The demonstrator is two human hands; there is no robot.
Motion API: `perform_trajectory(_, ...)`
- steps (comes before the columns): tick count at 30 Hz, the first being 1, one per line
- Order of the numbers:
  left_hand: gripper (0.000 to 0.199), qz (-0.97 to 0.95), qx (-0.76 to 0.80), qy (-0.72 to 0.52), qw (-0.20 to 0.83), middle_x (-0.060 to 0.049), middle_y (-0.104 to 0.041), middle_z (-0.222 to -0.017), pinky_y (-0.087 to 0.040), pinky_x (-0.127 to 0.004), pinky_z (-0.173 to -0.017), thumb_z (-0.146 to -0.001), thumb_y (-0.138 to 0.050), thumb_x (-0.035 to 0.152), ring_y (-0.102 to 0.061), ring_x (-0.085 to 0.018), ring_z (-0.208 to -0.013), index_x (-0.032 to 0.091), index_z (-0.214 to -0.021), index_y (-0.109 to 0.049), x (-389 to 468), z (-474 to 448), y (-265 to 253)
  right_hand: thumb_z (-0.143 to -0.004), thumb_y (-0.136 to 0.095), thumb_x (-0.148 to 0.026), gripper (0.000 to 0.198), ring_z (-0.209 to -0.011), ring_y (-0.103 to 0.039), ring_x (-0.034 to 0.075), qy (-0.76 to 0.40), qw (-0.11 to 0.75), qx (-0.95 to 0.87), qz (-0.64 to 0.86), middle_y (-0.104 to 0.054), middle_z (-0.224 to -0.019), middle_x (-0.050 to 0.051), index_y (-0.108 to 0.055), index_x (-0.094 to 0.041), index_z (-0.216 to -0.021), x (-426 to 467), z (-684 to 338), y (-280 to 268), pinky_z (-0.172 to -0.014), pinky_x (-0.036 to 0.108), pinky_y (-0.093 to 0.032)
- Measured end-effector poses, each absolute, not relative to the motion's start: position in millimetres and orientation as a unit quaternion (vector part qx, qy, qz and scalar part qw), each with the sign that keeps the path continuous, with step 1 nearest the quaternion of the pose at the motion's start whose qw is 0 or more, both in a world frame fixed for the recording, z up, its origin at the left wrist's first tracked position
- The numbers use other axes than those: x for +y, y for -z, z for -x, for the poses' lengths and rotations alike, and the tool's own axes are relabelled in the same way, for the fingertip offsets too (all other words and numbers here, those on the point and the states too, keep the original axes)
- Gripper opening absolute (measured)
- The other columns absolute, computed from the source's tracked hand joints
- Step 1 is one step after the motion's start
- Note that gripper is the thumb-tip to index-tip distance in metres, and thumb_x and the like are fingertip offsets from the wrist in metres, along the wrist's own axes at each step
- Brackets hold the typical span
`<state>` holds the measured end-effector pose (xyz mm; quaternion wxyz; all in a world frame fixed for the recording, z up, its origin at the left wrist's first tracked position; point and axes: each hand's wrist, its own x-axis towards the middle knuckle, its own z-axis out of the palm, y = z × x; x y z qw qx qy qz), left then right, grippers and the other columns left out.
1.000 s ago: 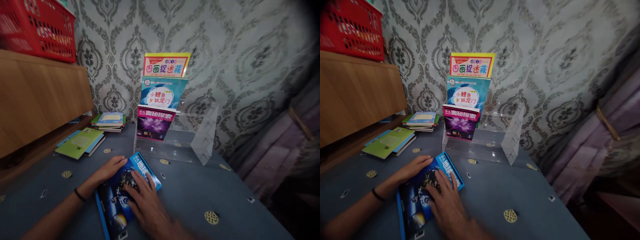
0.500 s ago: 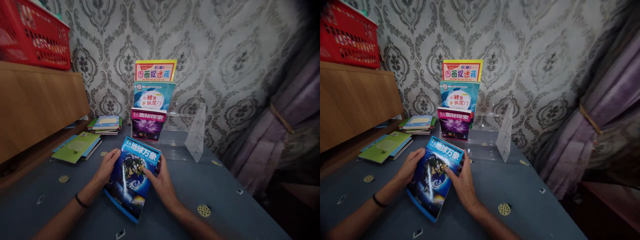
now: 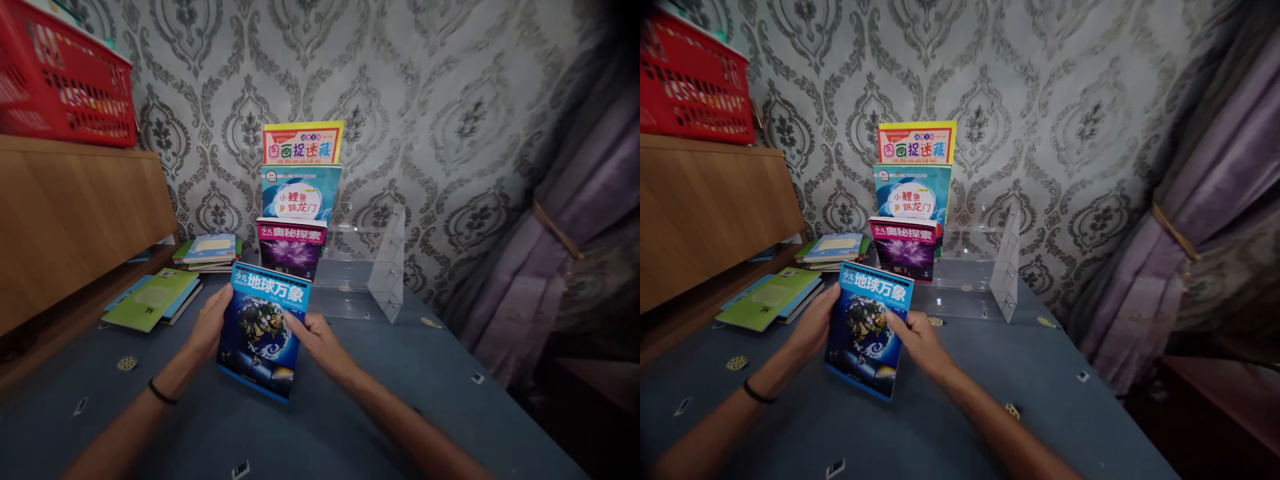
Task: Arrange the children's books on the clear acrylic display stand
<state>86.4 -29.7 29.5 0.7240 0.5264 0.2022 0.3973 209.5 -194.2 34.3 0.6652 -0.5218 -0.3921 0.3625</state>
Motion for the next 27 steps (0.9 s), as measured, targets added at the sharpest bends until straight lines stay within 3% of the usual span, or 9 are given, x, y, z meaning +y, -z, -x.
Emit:
perform_trajectory(4,0.054,-0.503,0.197,-0.379,0.751,-0.009,-0.079,-0.099,-0.051,-0.042,-0.101,-0.068,-0.082,0.059,-0.070,-0.030,-0.107,0.014,-0.098,-0.076,-37.7,-93.1,-34.7,-0.076,-0.071,-0.069,0.053,-0.070,-0.072,0.023,-0.406,0.755,-0.240,0.455,-0.076,-0.074,0.006,-0.074,-0.017,-0.085,-178.6,-196.9,-42.6,-0.068,0.034,-0.058)
perform_trajectory(8,0.051,-0.476,0.161,-0.348,0.791,-0.010,-0.079,-0.099,-0.055,-0.045,-0.096,-0.071,-0.081,0.058,-0.072,-0.031,-0.103,0.014,-0.098,-0.076,-47.9,-98.1,-38.8,-0.078,-0.071,-0.067,0.050,-0.077,-0.075,0.026,-0.438,0.772,-0.208,0.411,-0.078,-0.080,0.009,-0.072,-0.018,-0.089,-168.8,-192.8,-48.2,-0.073,0.037,-0.061)
perform_trajectory(12,0.048,-0.474,0.154,-0.394,0.772,-0.009,-0.079,-0.104,-0.055,-0.043,-0.097,-0.070,-0.083,0.053,-0.071,-0.031,-0.106,0.015,-0.098,-0.076,-39.7,-98.2,-42.2,-0.073,-0.076,-0.065,0.052,-0.083,-0.074,0.026,-0.393,0.756,-0.285,0.440,-0.077,-0.085,0.007,-0.072,-0.017,-0.092,-174.2,-198.9,-48.7,-0.077,0.037,-0.059)
perform_trajectory(16,0.045,-0.463,0.145,-0.435,0.758,-0.007,-0.078,-0.104,-0.055,-0.041,-0.098,-0.074,-0.081,0.053,-0.070,-0.029,-0.108,0.016,-0.099,-0.075,-19.2,-102.6,-49.1,-0.077,-0.077,-0.055,0.045,-0.090,-0.070,0.021,-0.356,0.674,-0.446,0.469,-0.075,-0.094,0.003,-0.071,-0.020,-0.104,-183.7,-211.6,-58.3,-0.082,0.034,-0.056)
perform_trajectory(19,0.041,-0.480,0.111,-0.453,0.743,-0.007,-0.077,-0.109,-0.054,-0.040,-0.098,-0.080,-0.077,0.051,-0.069,-0.026,-0.108,0.017,-0.103,-0.074,-5.4,-112.4,-59.8,-0.080,-0.074,-0.054,0.039,-0.078,-0.067,0.017,-0.361,0.620,-0.504,0.480,-0.072,-0.087,0.001,-0.069,-0.020,-0.100,-184.9,-229.5,-71.2,-0.070,0.029,-0.055)
perform_trajectory(22,0.037,-0.510,0.077,-0.449,0.730,-0.007,-0.076,-0.110,-0.052,-0.039,-0.100,-0.084,-0.074,0.048,-0.068,-0.024,-0.110,0.017,-0.104,-0.074,5.1,-127.9,-73.6,-0.082,-0.072,-0.052,0.034,-0.056,-0.055,0.010,-0.333,0.575,-0.531,0.526,-0.064,-0.070,-0.002,-0.066,-0.019,-0.089,-180.1,-255.6,-84.9,-0.048,0.021,-0.042)
perform_trajectory(25,0.033,-0.532,0.044,-0.459,0.710,-0.007,-0.076,-0.107,-0.051,-0.036,-0.100,-0.086,-0.072,0.047,-0.068,-0.023,-0.108,0.017,-0.101,-0.074,12.9,-146.7,-89.6,-0.080,-0.073,-0.051,0.034,-0.050,-0.047,0.008,-0.289,0.547,-0.560,0.551,-0.058,-0.063,-0.003,-0.062,-0.019,-0.077,-173.2,-284.4,-100.4,-0.043,0.021,-0.038)
perform_trajectory(27,0.033,-0.547,0.026,-0.466,0.695,-0.005,-0.075,-0.105,-0.052,-0.034,-0.096,-0.086,-0.072,0.048,-0.067,-0.021,-0.104,0.018,-0.099,-0.073,16.7,-158.8,-101.5,-0.079,-0.075,-0.048,0.031,-0.051,-0.050,0.009,-0.244,0.546,-0.566,0.568,-0.060,-0.065,-0.002,-0.062,-0.019,-0.078,-170.0,-301.6,-112.8,-0.043,0.021,-0.040)
